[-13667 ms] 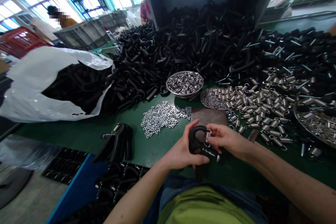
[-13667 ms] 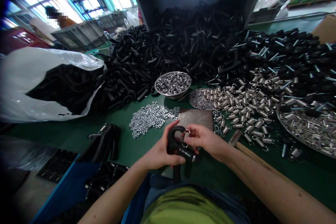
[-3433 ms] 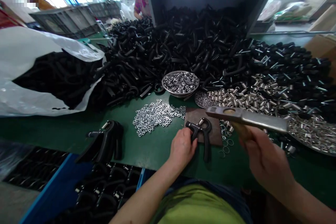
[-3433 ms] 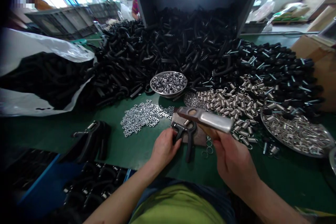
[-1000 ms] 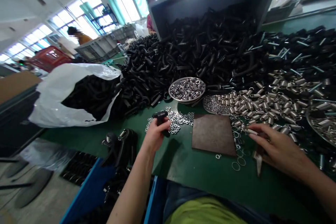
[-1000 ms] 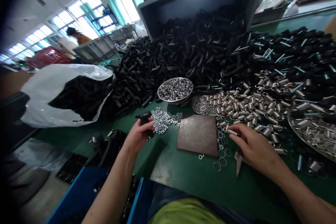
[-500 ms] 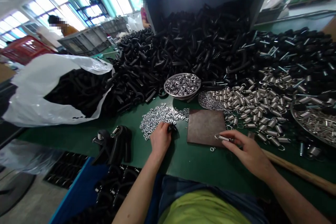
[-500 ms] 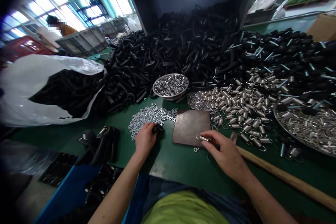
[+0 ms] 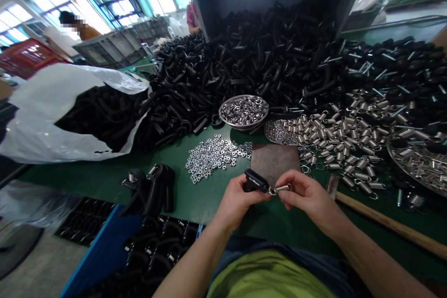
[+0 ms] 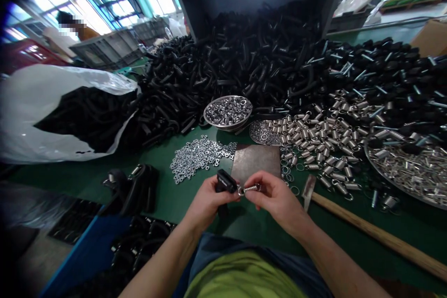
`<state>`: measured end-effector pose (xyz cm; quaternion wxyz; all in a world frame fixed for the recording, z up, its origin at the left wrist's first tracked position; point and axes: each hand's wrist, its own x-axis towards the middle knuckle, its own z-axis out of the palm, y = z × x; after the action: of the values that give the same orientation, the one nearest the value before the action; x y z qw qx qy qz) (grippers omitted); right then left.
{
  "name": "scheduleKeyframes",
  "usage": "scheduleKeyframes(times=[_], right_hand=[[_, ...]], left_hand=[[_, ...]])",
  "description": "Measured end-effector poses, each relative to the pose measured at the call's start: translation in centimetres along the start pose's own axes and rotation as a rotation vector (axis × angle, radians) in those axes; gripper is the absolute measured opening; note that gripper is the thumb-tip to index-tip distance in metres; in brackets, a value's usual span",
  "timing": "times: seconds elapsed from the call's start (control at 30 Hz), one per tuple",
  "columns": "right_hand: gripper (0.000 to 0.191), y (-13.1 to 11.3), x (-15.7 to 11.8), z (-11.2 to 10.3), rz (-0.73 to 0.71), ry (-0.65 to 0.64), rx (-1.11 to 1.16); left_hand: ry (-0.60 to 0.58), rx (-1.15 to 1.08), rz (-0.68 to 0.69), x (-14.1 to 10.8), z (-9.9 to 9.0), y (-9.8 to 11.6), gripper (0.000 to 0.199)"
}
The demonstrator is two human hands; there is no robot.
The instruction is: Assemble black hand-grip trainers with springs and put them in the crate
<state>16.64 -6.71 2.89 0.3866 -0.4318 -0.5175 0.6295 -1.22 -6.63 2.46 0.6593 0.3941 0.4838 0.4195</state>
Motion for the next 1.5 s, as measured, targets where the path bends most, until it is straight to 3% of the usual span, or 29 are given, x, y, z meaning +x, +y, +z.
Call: scheduleKeyframes(times=[0.33,0.57,0.63,0.7,0.8,0.9,1.1,1.2,1.3,1.4,1.5], right_hand=[[0.019,0.9,0.6,0.1,0.042,-0.015,-0.022],[0.023,0.9,1.2,-0.2,0.028,0.105,-0.035],[0.023,0.5,1.1,-0.4,-0.003,0.144,-0.138],[0.021,-0.1,0.9,-0.4,-0.043,0.189,-0.257],[0.018,-1.2,0.6,-0.2,-0.133,0.254,-0.357],[0.016,-1.9,0.3,0.2,-0.226,0.281,-0.426],[0.015,-1.9,0.0,0.5,-0.348,0.223,-0.720],[0.014,-1.9,0.0,0.4,-0.279,0.192,-0.756],[0.010,-1.4,-0.1,-0.4,-0.146,0.190,-0.642],[0.017,-0.4,0.0,-2.7,-0.033,0.046,-0.514],[0.017,1.0,0.5,-6.1,-0.076,0.116,-0.740]], left_hand=[[-0.051,0.095,-0.010,0.3,-0.2,-0.2,0.020],[-0.038,0.525,0.323,-0.3,-0.1,-0.2,0.024],[-0.004,0.386,0.226,-0.2,0.3,-0.9,0.020],[-0.005,0.062,-0.002,0.1,0.9,-1.8,0.014],[-0.097,-0.391,-0.332,0.4,2.0,-2.8,0.024],[-0.138,-0.540,-0.435,0.5,2.9,-3.0,0.027],[-0.170,-0.433,-0.336,0.4,4.0,-2.5,0.025],[-0.178,-0.155,-0.221,0.2,4.0,-2.1,0.027],[-0.247,0.097,-0.181,-0.2,3.6,-1.6,0.034],[-0.431,0.113,-0.327,-0.7,2.7,-1.5,0.035],[-0.610,-0.103,-0.490,-1.1,1.8,-1.8,0.041]])
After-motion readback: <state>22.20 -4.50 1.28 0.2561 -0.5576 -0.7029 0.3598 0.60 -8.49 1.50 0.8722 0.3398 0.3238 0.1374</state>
